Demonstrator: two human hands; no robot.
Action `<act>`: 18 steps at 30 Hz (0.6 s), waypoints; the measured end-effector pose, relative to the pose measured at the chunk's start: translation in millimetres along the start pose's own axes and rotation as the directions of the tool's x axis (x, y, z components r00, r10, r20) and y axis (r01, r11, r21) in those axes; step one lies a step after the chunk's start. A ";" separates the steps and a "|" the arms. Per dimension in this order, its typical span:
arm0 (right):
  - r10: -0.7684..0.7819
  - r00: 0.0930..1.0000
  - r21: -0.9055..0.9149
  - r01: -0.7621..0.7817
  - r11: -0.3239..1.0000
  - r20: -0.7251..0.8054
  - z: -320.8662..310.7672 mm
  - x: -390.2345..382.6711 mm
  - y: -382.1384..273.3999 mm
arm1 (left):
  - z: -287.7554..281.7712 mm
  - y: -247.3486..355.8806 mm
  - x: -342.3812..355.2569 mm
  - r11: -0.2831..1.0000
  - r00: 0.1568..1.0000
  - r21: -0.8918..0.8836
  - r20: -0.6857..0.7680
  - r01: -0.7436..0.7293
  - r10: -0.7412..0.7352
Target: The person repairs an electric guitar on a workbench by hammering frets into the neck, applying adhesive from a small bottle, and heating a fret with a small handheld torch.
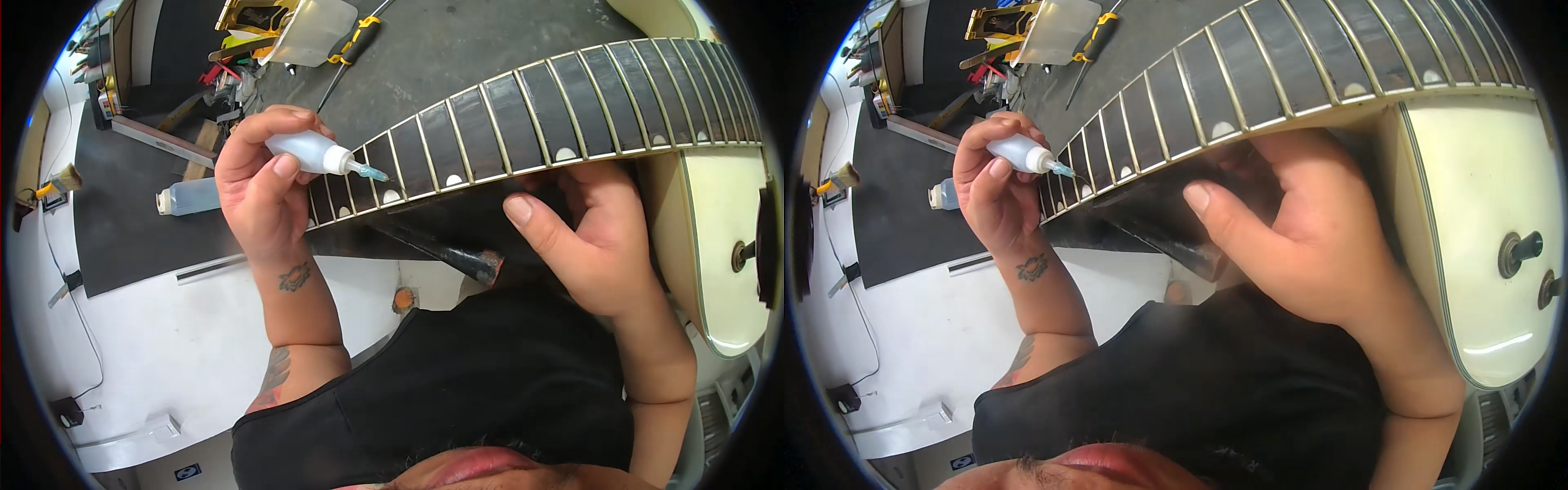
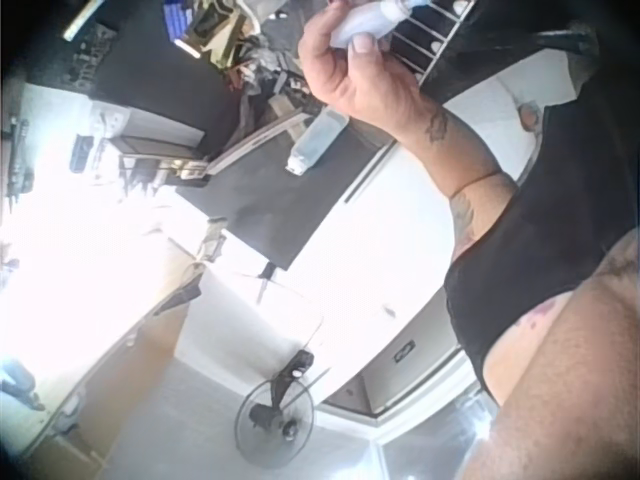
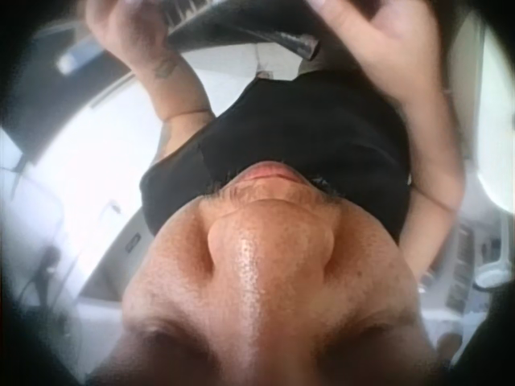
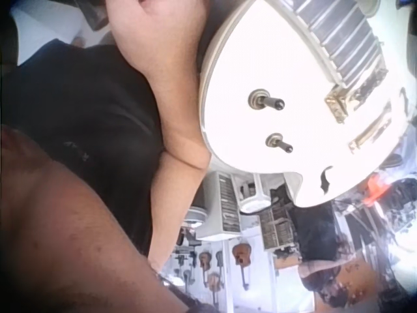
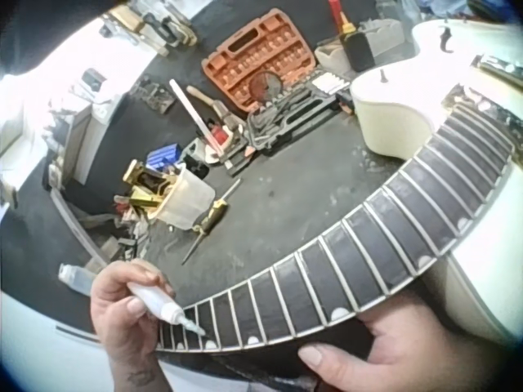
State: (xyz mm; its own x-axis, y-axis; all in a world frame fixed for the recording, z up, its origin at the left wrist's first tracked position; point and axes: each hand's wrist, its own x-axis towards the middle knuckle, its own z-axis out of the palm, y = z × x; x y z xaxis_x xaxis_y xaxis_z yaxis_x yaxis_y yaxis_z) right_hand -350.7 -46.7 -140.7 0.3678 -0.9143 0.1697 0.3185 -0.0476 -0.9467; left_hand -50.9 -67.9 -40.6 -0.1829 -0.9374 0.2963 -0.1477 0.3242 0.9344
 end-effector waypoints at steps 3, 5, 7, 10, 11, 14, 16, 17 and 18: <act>0.004 0.999 0.028 -0.003 1.000 -0.037 0.9 -0.6 1.1 | -1.1 -2.7 0.1 0.999 0.999 0.020 0.018 -0.028 0.027; -0.005 0.999 0.012 0.005 1.000 -0.037 0.4 -0.7 2.1 | 0.0 -1.7 -0.4 0.999 1.000 0.027 0.016 -0.023 0.022; -0.004 0.999 0.005 0.004 1.000 -0.039 0.5 -1.2 1.6 | -0.2 -1.4 -0.7 0.999 1.000 0.033 0.013 -0.019 0.018; 0.003 0.999 -0.015 -0.004 1.000 -0.038 -0.5 -1.7 2.1 | -1.1 -4.4 -0.9 0.998 0.998 0.043 0.036 -0.043 0.042; 0.005 0.999 -0.025 -0.006 1.000 -0.036 -0.7 -1.8 2.5 | 0.0 -4.7 -0.7 0.998 0.998 0.045 0.038 -0.052 0.051; 0.002 0.999 -0.029 -0.003 1.000 -0.036 -0.6 -1.9 2.3 | 0.6 -4.8 0.2 0.997 0.997 0.045 0.046 -0.058 0.056; 0.006 0.999 -0.017 -0.006 1.000 -0.042 0.2 -2.2 1.8 | 0.2 -4.7 0.4 0.998 0.997 0.044 0.050 -0.055 0.053; 0.009 0.999 -0.011 -0.009 1.000 -0.045 0.2 -2.3 1.6 | 0.0 -4.3 0.5 0.997 0.997 0.048 0.053 -0.054 0.052; 0.011 0.999 -0.006 -0.011 1.000 -0.048 0.1 -2.4 1.5 | 0.0 -4.2 0.5 0.997 0.997 0.053 0.056 -0.054 0.052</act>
State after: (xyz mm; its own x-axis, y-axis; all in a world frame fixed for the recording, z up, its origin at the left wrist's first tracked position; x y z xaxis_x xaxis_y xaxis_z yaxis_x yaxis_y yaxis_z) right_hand -351.0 -44.6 -142.5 0.3287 -0.9330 0.1464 0.3090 -0.0402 -0.9502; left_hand -50.4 -69.7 -44.4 -0.2441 -0.9109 0.3326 -0.1887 0.3811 0.9051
